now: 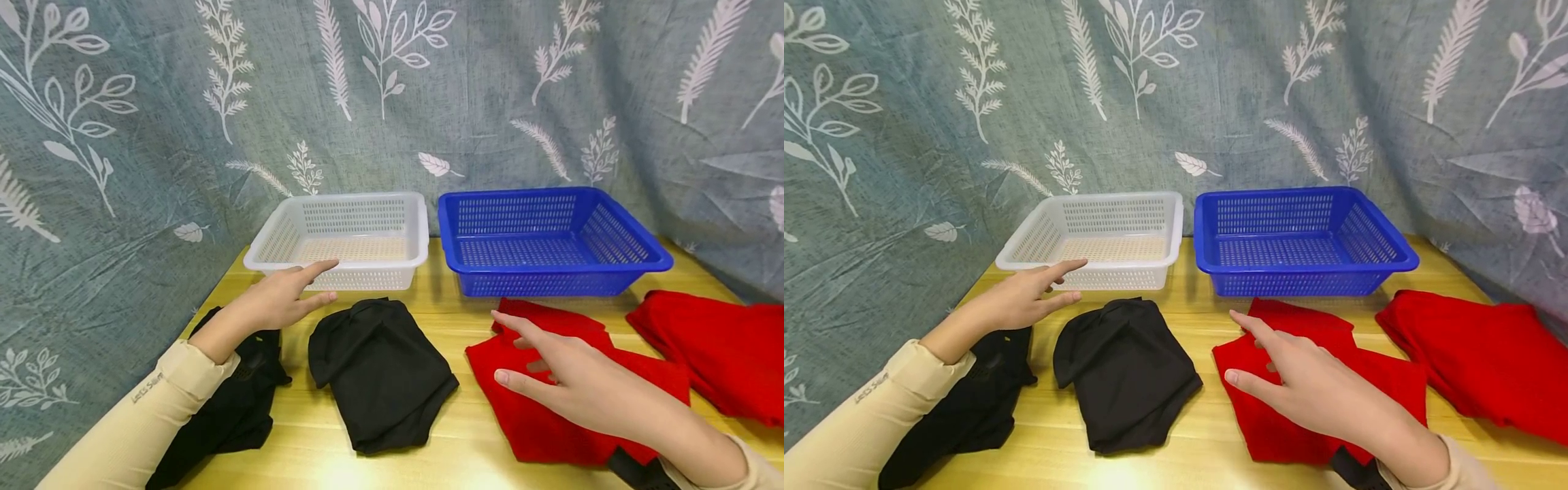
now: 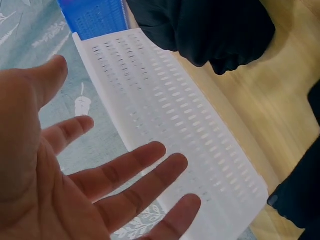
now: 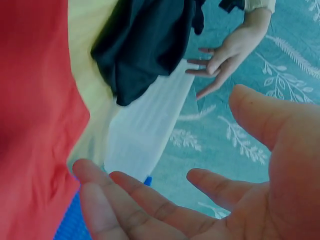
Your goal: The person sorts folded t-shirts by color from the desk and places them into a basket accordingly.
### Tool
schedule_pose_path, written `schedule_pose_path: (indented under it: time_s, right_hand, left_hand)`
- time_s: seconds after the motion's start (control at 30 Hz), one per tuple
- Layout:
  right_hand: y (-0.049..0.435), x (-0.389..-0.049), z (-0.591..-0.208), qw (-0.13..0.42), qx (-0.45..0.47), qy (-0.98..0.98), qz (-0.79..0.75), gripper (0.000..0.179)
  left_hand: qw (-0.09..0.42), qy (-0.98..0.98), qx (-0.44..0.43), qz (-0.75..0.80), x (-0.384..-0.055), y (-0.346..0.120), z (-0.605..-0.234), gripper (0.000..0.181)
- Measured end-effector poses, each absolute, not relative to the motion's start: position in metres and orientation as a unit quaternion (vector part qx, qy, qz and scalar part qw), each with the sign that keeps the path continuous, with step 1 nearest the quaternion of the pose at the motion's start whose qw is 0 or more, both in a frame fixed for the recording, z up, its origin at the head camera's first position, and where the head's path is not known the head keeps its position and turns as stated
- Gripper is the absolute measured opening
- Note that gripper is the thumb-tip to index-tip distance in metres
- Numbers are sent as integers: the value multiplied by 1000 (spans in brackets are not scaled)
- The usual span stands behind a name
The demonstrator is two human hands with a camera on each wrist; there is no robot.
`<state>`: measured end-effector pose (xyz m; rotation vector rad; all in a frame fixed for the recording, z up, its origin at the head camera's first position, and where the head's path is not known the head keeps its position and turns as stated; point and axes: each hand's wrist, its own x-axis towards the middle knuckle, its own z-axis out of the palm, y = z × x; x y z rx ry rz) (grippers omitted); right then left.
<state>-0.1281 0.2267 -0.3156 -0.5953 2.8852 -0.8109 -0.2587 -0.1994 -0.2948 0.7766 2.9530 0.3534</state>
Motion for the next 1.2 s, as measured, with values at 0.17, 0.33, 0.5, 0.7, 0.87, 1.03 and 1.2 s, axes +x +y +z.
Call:
schedule_pose_path:
  time_s: [0.17,0.33,0.5,0.7,0.87,1.03,1.2]
  right_hand:
    - [216,-126,-321,88,-212,925,-302,83]
    - [204,-123,-328,128,-232,907,-327,81]
    - [189,-123,-339,180,-245,883,-359,77]
    - [171,-122,-351,233,-254,851,-396,78]
    - [159,-125,-355,248,-268,840,-400,76]
    - [150,-130,-356,252,-276,833,-408,72]
    - [147,-138,-355,264,-267,828,-417,73]
  left_hand:
    - [51,952,277,121,-262,-199,-297,68]
    - [81,943,296,131,-267,-200,-303,68]
    - [135,927,311,162,-271,-202,-310,69]
    - [176,906,333,193,-271,-202,-318,67]
    - [193,898,338,205,-269,-203,-320,65]
    - [193,893,346,213,-267,-204,-322,63]
    - [204,891,344,213,-266,-203,-324,63]
